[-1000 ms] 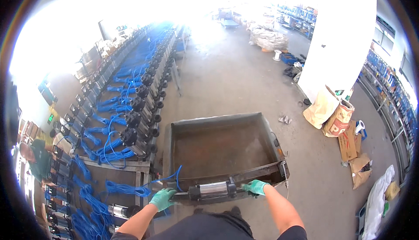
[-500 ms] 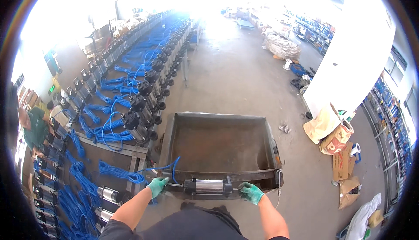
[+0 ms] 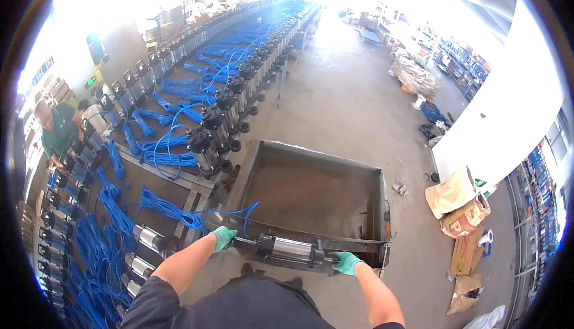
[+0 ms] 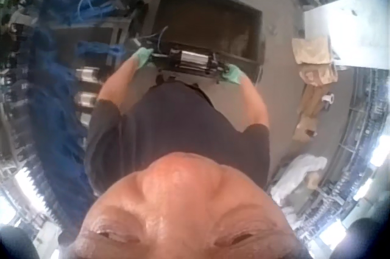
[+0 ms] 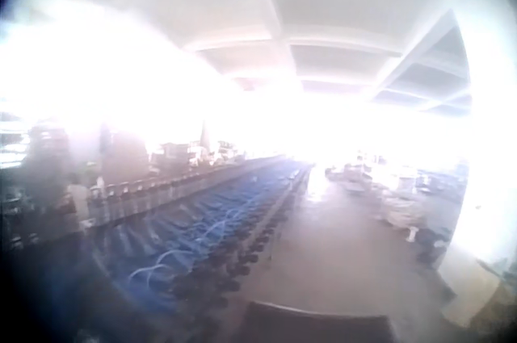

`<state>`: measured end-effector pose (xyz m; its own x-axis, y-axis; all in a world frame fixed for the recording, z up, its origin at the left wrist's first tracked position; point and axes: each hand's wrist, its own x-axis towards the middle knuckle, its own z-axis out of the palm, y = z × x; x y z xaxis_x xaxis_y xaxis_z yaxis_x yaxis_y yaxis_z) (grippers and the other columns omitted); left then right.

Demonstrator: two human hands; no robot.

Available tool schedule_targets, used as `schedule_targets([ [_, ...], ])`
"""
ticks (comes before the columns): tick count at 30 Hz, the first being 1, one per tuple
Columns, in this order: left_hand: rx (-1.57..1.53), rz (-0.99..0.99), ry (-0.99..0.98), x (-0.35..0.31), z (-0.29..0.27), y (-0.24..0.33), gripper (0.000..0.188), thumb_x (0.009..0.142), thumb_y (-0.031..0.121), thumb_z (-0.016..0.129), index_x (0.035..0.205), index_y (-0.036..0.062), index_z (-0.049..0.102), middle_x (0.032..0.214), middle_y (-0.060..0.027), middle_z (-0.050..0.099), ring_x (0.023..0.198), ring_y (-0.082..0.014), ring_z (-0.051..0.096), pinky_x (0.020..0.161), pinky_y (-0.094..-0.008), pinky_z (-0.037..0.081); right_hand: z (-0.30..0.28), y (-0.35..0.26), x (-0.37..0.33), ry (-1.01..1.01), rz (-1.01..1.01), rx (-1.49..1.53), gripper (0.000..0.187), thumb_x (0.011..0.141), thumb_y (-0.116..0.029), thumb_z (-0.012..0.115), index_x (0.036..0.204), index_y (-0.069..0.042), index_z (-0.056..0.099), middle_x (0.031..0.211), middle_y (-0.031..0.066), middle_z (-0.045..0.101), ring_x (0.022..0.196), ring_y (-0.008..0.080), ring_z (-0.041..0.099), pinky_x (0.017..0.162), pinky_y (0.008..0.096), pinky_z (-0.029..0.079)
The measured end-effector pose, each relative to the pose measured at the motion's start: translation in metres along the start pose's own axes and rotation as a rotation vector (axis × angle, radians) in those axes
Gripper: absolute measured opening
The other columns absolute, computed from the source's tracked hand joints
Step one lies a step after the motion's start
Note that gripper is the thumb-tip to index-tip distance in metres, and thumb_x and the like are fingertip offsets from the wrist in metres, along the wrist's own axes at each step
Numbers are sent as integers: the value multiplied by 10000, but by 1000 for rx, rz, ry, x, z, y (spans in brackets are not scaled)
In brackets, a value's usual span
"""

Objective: The person tests submersible pumps by removing a tested pump from a water tank, disconnecting its air hose, and placing it on a table. The person then takes another pump, connects the air hose and fixture, and submerges it into the water tank.

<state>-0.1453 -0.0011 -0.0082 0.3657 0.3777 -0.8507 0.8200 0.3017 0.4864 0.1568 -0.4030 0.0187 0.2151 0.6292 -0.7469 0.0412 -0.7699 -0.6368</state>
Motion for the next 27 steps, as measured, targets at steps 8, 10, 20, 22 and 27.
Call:
schedule_targets([
  [8, 820, 1001, 135, -34, -28, -31, 452, 998, 375, 616, 1325, 63, 634, 1280, -196, 654, 1200, -331, 625, 1006, -385, 495, 8, -22, -1, 149, 31, -161, 291, 961, -249, 655, 1164, -49, 716, 948, 52, 727, 731, 143, 630, 666, 334, 536],
  [10, 791, 992, 101, -49, -25, -8, 424, 996, 382, 614, 1276, 70, 673, 1212, -175, 692, 1118, -333, 661, 972, -388, 508, 0, 7, 7, 238, 151, 208, 289, 994, -170, 613, 1253, -54, 669, 999, 27, 713, 722, 131, 614, 628, 335, 524],
  [20, -3, 202, -2, -39, -4, 0, 434, 1000, 418, 639, 1175, 24, 697, 813, -94, 656, 668, -185, 623, 628, -351, 533, 10, 14, 12, 263, 48, 1188, 359, 942, 51, 531, 1293, 12, 595, 1045, 83, 688, 778, 201, 661, 668, 339, 559],
  [22, -117, 767, -19, -45, -1, -24, 422, 1002, 362, 650, 1285, 49, 654, 1041, -124, 688, 911, -237, 672, 816, -378, 551, 5, 24, 8, 246, 39, 1153, 394, 915, 85, 532, 1297, 13, 594, 1055, 92, 690, 824, 216, 673, 696, 338, 572],
  [27, 370, 883, 190, -17, -15, -37, 375, 1007, 336, 627, 1213, 30, 698, 1044, -123, 713, 938, -257, 687, 852, -396, 540, 17, -14, -7, 153, -175, 563, 491, 823, 115, 582, 1299, -4, 599, 1128, 106, 692, 1021, 223, 676, 835, 373, 591],
])
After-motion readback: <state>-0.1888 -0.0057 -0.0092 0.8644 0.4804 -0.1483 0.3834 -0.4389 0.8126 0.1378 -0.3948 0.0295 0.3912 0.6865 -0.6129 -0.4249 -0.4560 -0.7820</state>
